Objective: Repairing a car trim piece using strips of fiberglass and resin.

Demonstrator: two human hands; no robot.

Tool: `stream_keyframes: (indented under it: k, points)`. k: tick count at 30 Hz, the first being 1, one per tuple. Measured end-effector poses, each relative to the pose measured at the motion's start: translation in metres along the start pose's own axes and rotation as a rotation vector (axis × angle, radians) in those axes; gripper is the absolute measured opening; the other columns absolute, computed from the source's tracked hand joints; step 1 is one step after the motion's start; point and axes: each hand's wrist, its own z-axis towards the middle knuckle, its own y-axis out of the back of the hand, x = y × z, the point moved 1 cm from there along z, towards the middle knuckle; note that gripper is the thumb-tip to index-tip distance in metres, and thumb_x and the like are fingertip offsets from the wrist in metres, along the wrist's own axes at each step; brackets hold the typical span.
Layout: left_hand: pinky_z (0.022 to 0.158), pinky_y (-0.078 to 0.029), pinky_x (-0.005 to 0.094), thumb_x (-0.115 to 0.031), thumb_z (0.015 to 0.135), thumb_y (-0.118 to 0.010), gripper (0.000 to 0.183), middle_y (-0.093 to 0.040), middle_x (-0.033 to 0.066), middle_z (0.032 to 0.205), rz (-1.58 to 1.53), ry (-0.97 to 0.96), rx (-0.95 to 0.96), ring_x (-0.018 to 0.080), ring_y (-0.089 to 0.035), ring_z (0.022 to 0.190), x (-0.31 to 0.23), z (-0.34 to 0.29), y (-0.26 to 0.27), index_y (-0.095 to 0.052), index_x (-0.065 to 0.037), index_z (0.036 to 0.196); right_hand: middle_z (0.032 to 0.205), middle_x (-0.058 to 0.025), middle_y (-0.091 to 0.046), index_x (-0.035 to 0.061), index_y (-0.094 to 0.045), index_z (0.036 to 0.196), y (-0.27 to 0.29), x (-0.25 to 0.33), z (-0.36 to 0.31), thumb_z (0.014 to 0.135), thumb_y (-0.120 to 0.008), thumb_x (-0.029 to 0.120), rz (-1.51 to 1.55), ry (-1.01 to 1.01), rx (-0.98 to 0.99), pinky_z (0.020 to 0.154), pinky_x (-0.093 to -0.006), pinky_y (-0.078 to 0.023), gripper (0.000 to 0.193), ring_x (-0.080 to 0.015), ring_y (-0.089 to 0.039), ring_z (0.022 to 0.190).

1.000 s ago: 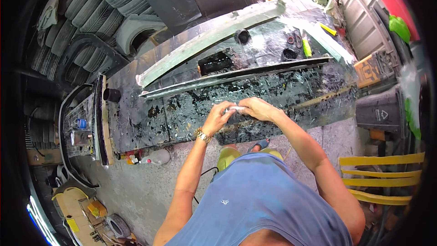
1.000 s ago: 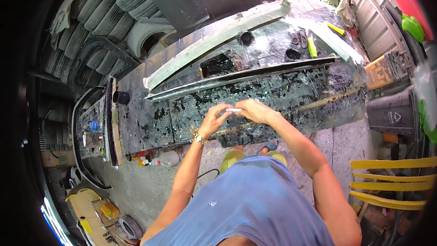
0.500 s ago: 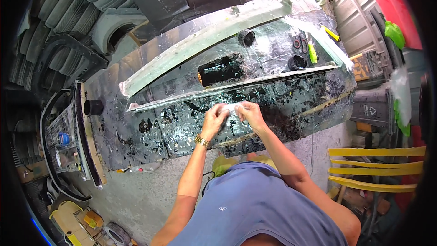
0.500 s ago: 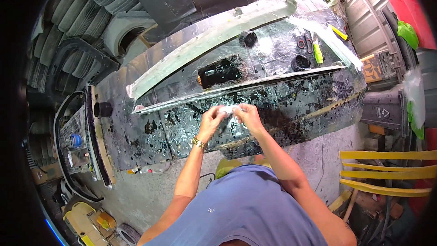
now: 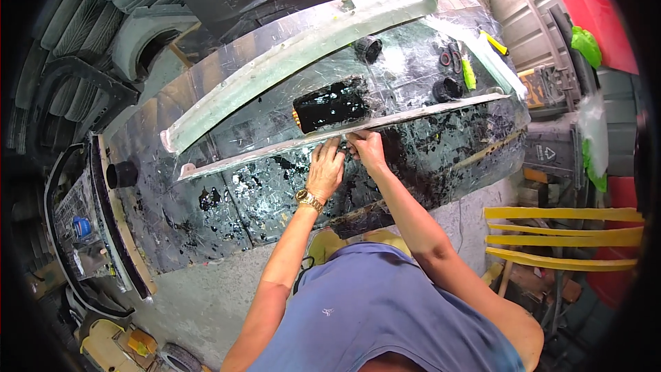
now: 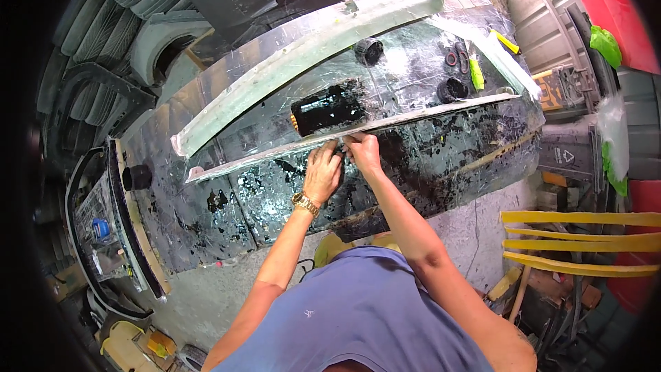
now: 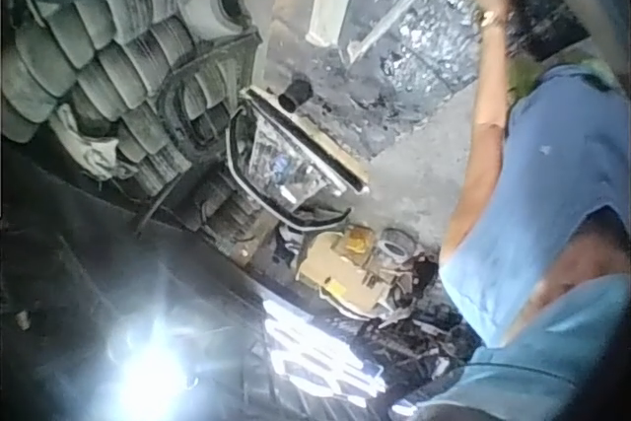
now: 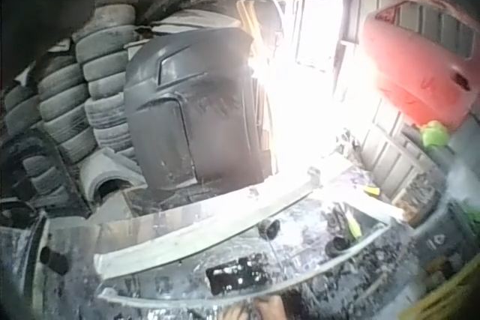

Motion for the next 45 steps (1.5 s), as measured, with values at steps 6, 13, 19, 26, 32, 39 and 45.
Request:
stream_keyframes:
  k: [6,13,19,26,32,39,45]
  points:
    - [0.101,-0.032,0.0491,-0.009,0.081,-0.060,0.024,-0.050,0.0146,0.130,0.060,0.120,0.002,0.0281,-0.048,0.120,-0.003,0.004,-0.008,-0.058,-0.005,0.105,0.073,-0.0065,-0.063,0.0043,-0.062,0.108,0.028,-0.004,-0.036,0.087,-0.061,0.013,-0.125,0.198,-0.144,0.052,-0.0271,-0.047,0.023,-0.0132,-0.056,0.056]
    - [0.098,-0.033,0.0491,-0.013,0.082,-0.059,0.024,-0.051,0.0141,0.127,0.105,0.167,0.072,0.0282,-0.048,0.116,-0.003,0.009,-0.009,-0.060,-0.005,0.105,0.089,-0.0176,-0.065,0.0166,-0.049,0.130,0.020,0.006,-0.035,0.086,-0.051,0.007,-1.132,0.683,0.145,0.068,-0.0439,-0.054,0.045,-0.0341,-0.065,0.079]
    - [0.100,-0.031,0.0502,-0.014,0.081,-0.059,0.023,-0.051,0.0155,0.126,0.096,0.182,0.035,0.0300,-0.048,0.115,-0.005,0.006,-0.011,-0.061,-0.005,0.102,0.076,-0.0199,-0.065,0.0172,-0.044,0.133,0.013,0.006,-0.013,0.083,-0.051,0.008,-1.275,0.496,0.155,0.063,-0.0479,-0.053,0.051,-0.0374,-0.065,0.070]
    - [0.101,-0.030,0.0509,-0.014,0.081,-0.060,0.022,-0.051,0.0161,0.124,0.101,0.219,-0.010,0.0312,-0.048,0.115,-0.005,0.002,-0.008,-0.061,-0.005,0.101,0.082,-0.0190,-0.064,0.0159,-0.042,0.132,0.028,0.014,-0.035,0.085,-0.054,0.009,-1.048,0.599,0.144,0.068,-0.0448,-0.052,0.049,-0.0369,-0.064,0.077]
    - [0.099,-0.033,0.0443,-0.011,0.080,-0.061,0.030,-0.050,0.0133,0.125,-0.027,0.197,-0.031,0.0295,-0.046,0.118,-0.008,-0.020,0.004,-0.058,-0.008,0.109,0.086,-0.0138,-0.061,0.0116,-0.055,0.119,0.048,0.005,-0.064,0.086,-0.055,0.007,-0.820,0.625,0.092,0.069,-0.0443,-0.051,0.033,-0.0349,-0.061,0.076]
    - [0.106,-0.028,0.0476,-0.010,0.079,-0.060,0.055,-0.039,0.0126,0.142,0.194,-0.025,0.155,0.0291,-0.034,0.134,0.000,-0.011,-0.010,-0.046,-0.008,0.132,0.086,-0.0173,-0.061,0.0157,-0.048,0.131,0.022,0.010,-0.033,0.086,-0.050,0.008,-1.176,0.684,0.151,0.069,-0.0450,-0.052,0.045,-0.0340,-0.064,0.078]
    - [0.104,-0.029,0.0502,-0.011,0.080,-0.060,0.049,-0.043,0.0154,0.136,0.127,0.049,0.089,0.0299,-0.041,0.126,0.008,-0.003,-0.006,-0.049,-0.006,0.128,0.076,-0.0183,-0.066,0.0125,-0.045,0.135,0.023,0.014,-0.011,0.083,-0.049,0.007,-1.364,0.490,0.183,0.067,-0.0461,-0.053,0.052,-0.0338,-0.067,0.073]
